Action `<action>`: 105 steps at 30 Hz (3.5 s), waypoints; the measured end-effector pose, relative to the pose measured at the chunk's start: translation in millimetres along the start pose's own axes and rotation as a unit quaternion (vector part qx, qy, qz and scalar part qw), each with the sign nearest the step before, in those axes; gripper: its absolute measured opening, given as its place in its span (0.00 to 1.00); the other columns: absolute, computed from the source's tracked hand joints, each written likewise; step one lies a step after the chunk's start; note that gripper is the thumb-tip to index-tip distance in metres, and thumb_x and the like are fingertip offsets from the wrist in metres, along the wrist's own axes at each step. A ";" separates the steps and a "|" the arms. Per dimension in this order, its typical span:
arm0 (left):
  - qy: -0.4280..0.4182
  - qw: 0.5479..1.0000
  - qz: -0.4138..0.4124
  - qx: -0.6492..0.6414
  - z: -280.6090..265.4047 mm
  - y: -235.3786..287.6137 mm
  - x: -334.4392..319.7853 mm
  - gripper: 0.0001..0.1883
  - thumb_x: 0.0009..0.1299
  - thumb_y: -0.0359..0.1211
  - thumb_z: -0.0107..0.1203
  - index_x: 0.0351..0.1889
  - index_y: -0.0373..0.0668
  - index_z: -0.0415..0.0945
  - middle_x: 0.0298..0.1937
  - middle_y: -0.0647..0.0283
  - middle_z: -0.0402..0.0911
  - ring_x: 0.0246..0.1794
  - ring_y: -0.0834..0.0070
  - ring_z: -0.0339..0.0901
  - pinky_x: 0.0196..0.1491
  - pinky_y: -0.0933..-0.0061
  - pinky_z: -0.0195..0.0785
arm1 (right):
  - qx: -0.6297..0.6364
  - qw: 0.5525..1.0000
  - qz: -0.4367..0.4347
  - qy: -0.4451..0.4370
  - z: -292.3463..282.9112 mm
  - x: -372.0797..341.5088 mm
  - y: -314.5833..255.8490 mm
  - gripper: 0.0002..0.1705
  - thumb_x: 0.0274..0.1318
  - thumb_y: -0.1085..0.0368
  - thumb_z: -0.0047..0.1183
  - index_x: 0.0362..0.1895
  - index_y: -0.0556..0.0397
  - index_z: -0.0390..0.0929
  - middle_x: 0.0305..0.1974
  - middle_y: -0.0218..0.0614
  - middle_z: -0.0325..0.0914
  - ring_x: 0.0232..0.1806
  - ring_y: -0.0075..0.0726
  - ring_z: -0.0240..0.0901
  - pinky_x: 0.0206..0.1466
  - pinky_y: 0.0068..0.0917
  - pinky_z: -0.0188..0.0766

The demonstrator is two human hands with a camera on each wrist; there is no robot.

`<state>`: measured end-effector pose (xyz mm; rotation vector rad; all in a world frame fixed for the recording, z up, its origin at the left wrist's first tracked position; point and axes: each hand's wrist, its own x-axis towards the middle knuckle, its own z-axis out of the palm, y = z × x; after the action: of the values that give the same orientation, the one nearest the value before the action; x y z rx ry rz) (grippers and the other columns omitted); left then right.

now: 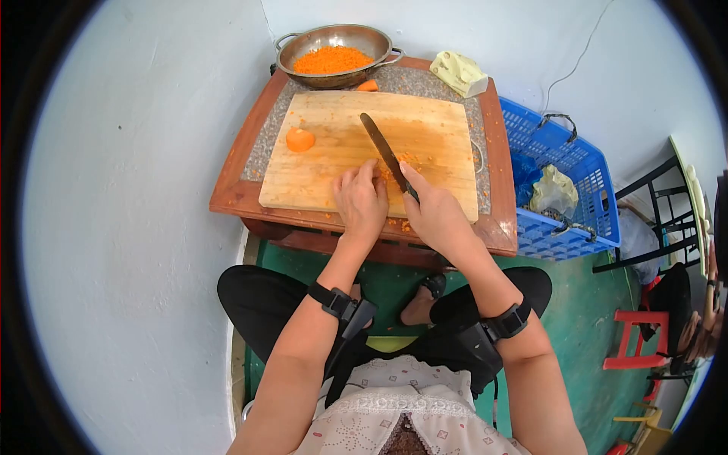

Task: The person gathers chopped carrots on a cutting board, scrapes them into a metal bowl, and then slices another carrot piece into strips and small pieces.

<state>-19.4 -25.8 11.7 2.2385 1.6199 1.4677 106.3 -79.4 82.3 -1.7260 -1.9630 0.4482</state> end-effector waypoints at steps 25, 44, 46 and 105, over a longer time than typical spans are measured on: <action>0.048 0.998 0.028 -0.003 1.8 -5.0 -5.8 0.19 0.56 0.24 0.57 0.47 0.38 0.74 0.31 0.63 0.79 0.38 0.66 0.72 0.49 0.64 0.60 | 0.028 0.999 0.009 0.030 -13.1 4.2 1.0 0.28 0.53 0.66 0.46 0.61 0.53 0.63 0.23 0.58 0.74 0.28 0.63 0.73 0.36 0.49 0.70; 0.061 0.997 0.048 -0.007 0.9 -6.9 -7.5 0.19 0.55 0.25 0.60 0.46 0.40 0.74 0.33 0.59 0.78 0.36 0.62 0.72 0.45 0.64 0.62 | 0.039 0.999 0.000 0.014 -9.6 2.0 -0.6 0.28 0.53 0.66 0.46 0.61 0.53 0.63 0.24 0.59 0.74 0.28 0.63 0.73 0.36 0.49 0.69; 0.074 0.996 0.053 0.003 -0.8 -3.5 -5.8 0.18 0.55 0.25 0.59 0.46 0.40 0.74 0.32 0.60 0.78 0.36 0.63 0.72 0.45 0.64 0.62 | 0.041 0.999 0.003 0.026 -12.7 2.6 -0.1 0.28 0.54 0.66 0.46 0.61 0.52 0.63 0.24 0.59 0.74 0.29 0.63 0.73 0.37 0.49 0.69; 0.059 0.997 0.047 -0.010 0.2 -4.2 -9.9 0.13 0.59 0.26 0.55 0.43 0.38 0.74 0.31 0.62 0.80 0.38 0.65 0.73 0.49 0.63 0.60 | 0.007 0.999 0.041 0.000 -23.3 6.3 7.3 0.27 0.54 0.68 0.47 0.60 0.54 0.64 0.33 0.62 0.74 0.36 0.63 0.72 0.40 0.45 0.69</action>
<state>-22.6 -31.1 2.9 2.2870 1.5421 1.6600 124.7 -73.7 98.5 -1.8024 -1.8897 0.4897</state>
